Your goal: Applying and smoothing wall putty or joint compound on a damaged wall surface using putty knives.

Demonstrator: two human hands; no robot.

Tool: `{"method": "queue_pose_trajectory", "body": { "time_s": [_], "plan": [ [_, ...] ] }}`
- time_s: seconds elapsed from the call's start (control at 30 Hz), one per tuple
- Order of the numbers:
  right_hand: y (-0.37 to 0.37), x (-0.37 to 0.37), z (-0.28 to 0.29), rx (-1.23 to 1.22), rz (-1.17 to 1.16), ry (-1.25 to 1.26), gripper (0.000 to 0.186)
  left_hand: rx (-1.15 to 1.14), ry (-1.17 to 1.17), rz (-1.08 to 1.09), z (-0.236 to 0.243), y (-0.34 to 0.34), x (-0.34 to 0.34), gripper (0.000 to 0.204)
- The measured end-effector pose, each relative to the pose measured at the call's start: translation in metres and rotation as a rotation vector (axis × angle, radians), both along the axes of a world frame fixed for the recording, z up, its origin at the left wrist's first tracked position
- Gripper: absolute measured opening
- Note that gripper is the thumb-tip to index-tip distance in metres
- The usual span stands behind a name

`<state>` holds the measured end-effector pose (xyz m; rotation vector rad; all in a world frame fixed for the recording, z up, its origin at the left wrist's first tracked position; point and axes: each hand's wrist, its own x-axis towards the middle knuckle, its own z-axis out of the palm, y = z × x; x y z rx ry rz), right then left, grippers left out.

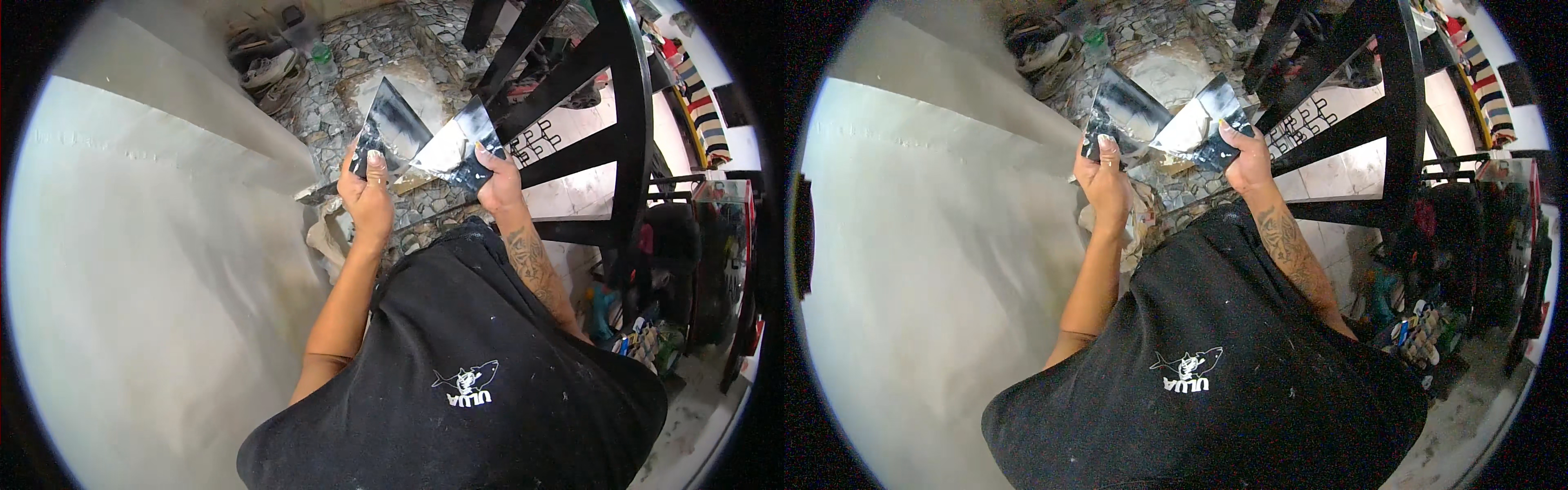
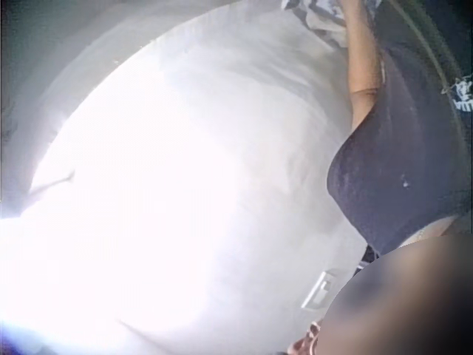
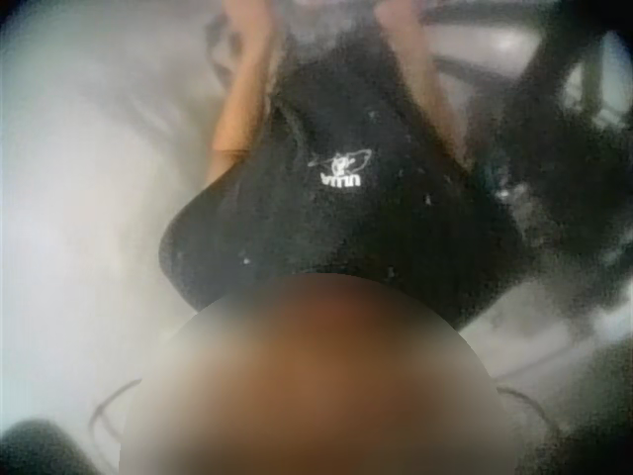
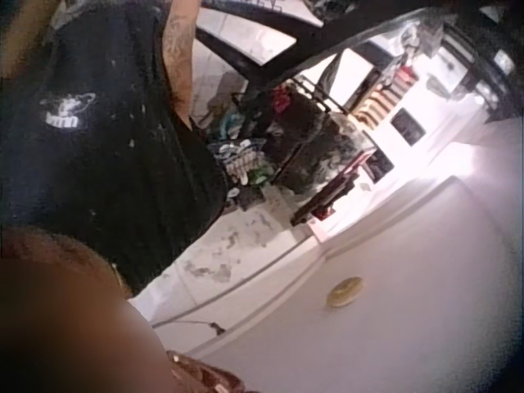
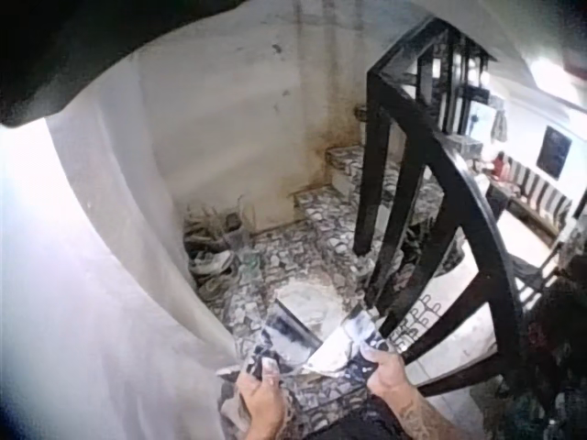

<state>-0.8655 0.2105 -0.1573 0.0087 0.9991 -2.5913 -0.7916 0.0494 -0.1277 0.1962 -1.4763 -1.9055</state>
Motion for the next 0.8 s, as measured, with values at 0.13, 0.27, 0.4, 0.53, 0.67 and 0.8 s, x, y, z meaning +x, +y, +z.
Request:
{"method": "queue_pose_trajectory", "body": {
  "time_s": [0.13, 0.27, 0.4, 0.53, 0.67, 0.8],
  "plan": [
    [0.001, 0.0, 0.0, 0.022, -0.032, 0.004, 0.023, -0.021, 0.004, -0.064, 0.002, 0.003, -0.002, 0.027],
    [-0.003, 0.001, 0.007, 0.023, -0.069, 0.015, 0.019, 0.007, -0.034, -0.19, 0.006, 0.007, 0.001, 0.028],
    [-0.005, 0.0, 0.01, 0.036, -0.086, 0.042, 0.018, -0.218, -0.09, -0.137, 0.004, 0.009, 0.005, 0.028],
    [-0.003, -0.002, 0.012, 0.026, -0.077, 0.11, 0.025, -0.446, -0.112, -0.127, 0.003, 0.008, 0.008, 0.03],
    [-0.006, -0.008, 0.016, -0.018, -0.07, 0.113, 0.026, -0.6, -0.097, -0.111, 0.003, 0.011, 0.012, 0.028],
    [-0.006, -0.008, 0.023, -0.047, -0.086, 0.117, 0.028, -0.713, -0.155, -0.12, 0.002, 0.008, 0.022, 0.03]
  ]
}}
